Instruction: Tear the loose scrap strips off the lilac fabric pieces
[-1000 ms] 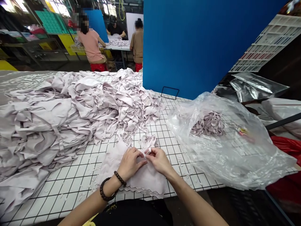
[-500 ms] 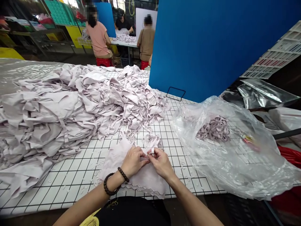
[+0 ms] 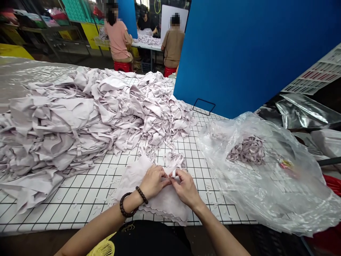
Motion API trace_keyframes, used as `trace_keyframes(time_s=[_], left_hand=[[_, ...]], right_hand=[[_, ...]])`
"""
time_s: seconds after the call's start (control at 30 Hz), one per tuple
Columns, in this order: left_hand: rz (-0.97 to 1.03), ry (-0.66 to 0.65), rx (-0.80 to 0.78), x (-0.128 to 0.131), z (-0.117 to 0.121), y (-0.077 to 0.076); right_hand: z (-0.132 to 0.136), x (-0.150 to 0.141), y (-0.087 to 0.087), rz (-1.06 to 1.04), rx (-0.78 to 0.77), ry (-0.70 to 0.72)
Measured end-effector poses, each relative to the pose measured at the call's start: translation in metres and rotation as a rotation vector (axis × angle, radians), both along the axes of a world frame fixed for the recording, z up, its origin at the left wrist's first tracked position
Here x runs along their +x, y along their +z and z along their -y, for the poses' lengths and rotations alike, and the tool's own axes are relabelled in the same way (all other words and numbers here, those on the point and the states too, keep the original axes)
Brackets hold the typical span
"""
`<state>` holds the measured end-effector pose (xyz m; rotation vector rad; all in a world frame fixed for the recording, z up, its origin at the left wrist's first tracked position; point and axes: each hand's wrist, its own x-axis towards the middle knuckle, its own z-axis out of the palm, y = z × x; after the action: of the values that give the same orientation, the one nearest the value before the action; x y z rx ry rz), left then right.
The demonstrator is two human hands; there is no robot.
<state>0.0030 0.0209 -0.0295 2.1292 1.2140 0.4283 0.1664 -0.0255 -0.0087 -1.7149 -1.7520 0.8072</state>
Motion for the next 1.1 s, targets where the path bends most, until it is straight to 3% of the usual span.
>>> trace_keyframes(time_s=[0.2, 0.33, 0.43, 0.63, 0.77, 0.93, 1.1], left_hand=[[0.021, -0.015, -0.013, -0.001, -0.001, 0.001], [0.019, -0.007, -0.029, 0.0, -0.001, 0.002], [0.012, -0.017, -0.05, 0.001, -0.002, 0.003], [-0.016, -0.023, -0.023, 0.001, -0.004, 0.004], [-0.014, -0.03, -0.038, 0.001, -0.004, 0.005], [-0.006, -0.021, -0.029, 0.001, -0.003, 0.001], [0.014, -0.014, -0.009, 0.002, -0.001, -0.005]], right_hand=[[-0.001, 0.002, -0.004, 0.304, 0.199, 0.231], [-0.007, 0.006, 0.002, 0.336, 0.147, 0.281], [-0.015, 0.01, 0.008, 0.14, -0.05, 0.216], [-0.029, 0.016, 0.001, -0.607, -0.612, -0.032], [-0.047, 0.034, 0.001, -0.902, -0.644, -0.214], [-0.072, 0.06, -0.008, -0.889, -0.533, -0.325], [-0.082, 0.069, -0.018, -0.559, -0.538, -0.315]])
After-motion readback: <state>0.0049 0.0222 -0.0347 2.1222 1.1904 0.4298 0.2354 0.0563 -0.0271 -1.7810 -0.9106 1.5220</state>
